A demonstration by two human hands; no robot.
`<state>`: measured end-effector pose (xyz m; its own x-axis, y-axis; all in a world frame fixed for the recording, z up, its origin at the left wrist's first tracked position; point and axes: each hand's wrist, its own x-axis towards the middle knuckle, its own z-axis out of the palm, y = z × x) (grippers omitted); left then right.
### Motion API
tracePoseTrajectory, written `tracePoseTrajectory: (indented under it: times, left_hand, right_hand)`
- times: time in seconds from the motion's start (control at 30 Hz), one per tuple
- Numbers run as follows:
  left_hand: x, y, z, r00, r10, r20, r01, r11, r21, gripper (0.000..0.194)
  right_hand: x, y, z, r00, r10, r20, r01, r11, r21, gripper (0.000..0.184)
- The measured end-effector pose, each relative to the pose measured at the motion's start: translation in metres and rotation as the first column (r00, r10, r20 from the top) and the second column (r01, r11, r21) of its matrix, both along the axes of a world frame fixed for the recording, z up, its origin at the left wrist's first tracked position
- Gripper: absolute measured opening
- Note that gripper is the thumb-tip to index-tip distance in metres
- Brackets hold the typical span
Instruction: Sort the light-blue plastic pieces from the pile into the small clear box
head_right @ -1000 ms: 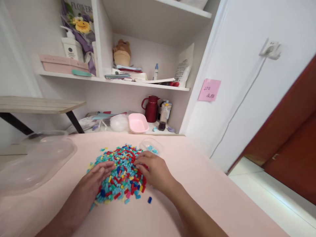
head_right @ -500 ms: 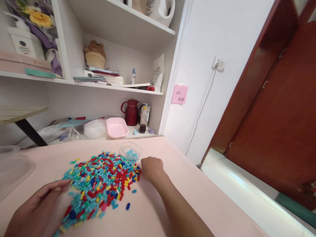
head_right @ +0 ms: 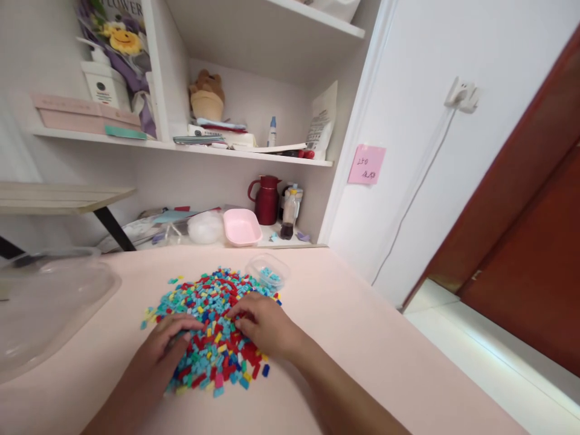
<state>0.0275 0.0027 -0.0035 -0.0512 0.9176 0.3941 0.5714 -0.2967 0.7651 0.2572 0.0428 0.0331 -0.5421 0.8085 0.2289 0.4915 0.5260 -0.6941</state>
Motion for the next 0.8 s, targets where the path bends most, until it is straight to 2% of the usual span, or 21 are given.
tracePoseTrajectory:
  times: [0.07, 0.17, 0.3, 0.4, 0.47, 0.57, 0.67, 0.73, 0.8]
  left_hand:
    - [0.002, -0.001, 0.000, 0.999, -0.034, 0.000, 0.034, 0.999, -0.001, 0.028]
    - [0.002, -0.003, 0.000, 0.999, -0.026, 0.046, 0.026, 1.000, -0.008, 0.029]
    - [0.002, -0.003, 0.001, 0.990, 0.031, 0.136, -0.029, 0.999, -0.015, 0.028]
    - [0.001, -0.004, 0.003, 0.967, 0.107, 0.230, -0.090, 0.992, -0.086, 0.027]
    - [0.000, -0.004, 0.003, 0.929, 0.168, 0.330, -0.116, 0.978, -0.171, 0.027]
    - [-0.001, -0.003, 0.000, 0.818, 0.225, 0.529, -0.103, 0.963, -0.250, 0.028]
    - [-0.004, -0.002, -0.004, 0.738, 0.234, 0.633, -0.094, 0.965, -0.247, 0.028]
    - [-0.005, -0.001, -0.005, 0.733, 0.232, 0.639, -0.089, 0.965, -0.249, 0.028]
    - [-0.005, -0.002, -0.004, 0.743, 0.246, 0.623, -0.083, 0.957, -0.279, 0.029]
  right_hand:
    - [-0.004, -0.004, 0.003, 0.996, 0.045, -0.076, -0.047, 0.999, -0.025, 0.029]
    - [-0.008, -0.009, 0.007, 0.990, 0.037, -0.137, -0.042, 0.998, -0.039, 0.025]
    - [-0.011, -0.011, 0.008, 0.987, 0.058, -0.148, -0.047, 0.996, 0.072, 0.022]
    - [-0.015, -0.016, 0.007, 0.983, 0.153, -0.099, -0.136, 0.978, 0.160, 0.018]
    - [-0.019, -0.022, 0.006, 0.970, 0.245, 0.002, -0.238, 0.941, 0.241, 0.015]
    - [-0.028, -0.033, 0.005, 0.911, 0.351, 0.218, -0.409, 0.834, 0.369, 0.019]
    - [-0.037, -0.038, 0.000, 0.839, 0.359, 0.410, -0.527, 0.725, 0.444, 0.019]
    - [-0.038, -0.033, -0.006, 0.856, 0.272, 0.439, -0.487, 0.707, 0.513, 0.019]
    - [-0.035, -0.024, -0.011, 0.901, 0.147, 0.408, -0.380, 0.720, 0.580, 0.019]
